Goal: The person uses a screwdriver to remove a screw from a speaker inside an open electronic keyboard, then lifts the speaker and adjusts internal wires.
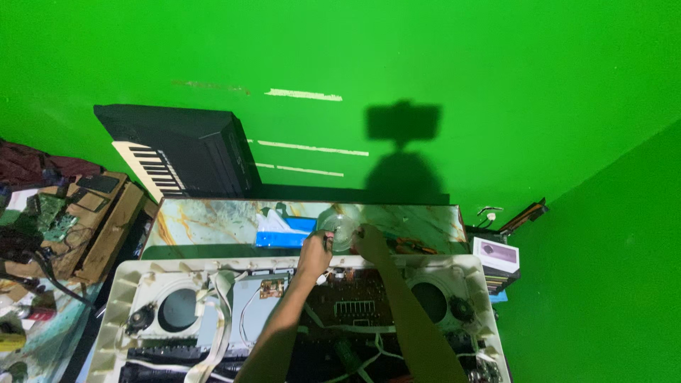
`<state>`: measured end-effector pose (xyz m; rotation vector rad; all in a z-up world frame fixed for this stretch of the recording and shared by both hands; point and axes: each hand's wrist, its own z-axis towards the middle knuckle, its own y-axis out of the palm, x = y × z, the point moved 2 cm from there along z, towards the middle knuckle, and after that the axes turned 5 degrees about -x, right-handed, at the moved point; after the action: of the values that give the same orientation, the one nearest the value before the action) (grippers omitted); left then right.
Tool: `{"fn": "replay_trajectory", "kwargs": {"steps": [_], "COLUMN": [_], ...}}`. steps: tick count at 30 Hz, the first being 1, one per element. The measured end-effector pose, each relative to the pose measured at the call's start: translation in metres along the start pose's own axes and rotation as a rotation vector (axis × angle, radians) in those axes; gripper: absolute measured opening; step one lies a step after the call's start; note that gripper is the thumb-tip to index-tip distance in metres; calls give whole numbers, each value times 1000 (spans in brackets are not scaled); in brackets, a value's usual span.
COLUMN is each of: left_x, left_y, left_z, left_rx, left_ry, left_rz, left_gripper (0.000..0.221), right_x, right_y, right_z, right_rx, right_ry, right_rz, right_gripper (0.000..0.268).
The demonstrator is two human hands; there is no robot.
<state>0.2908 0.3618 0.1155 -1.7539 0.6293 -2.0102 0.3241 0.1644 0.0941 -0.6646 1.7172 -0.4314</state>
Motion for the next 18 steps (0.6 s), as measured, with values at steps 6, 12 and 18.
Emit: {"fn": "replay_trajectory", "kwargs": {"steps": [6, 12, 18], "left_x": [88, 100, 99], "left_y": [-65, -80, -82], "left_z": [-93, -150, -168], "left_rx": [132, -83, -108], "left_ry": [146, 95, 224], "left_rz": [148, 68, -14], "left_gripper": [17, 16, 16], "right_x": [-23, -33, -28], "right_y": [-25, -27, -19], "right_z": [-119, -211, -236], "right_rx": [105, -44, -147], "right_ry": [-282, -98, -86], "right_rz": [191, 243, 472], "right_gripper": [22, 15, 12]}}
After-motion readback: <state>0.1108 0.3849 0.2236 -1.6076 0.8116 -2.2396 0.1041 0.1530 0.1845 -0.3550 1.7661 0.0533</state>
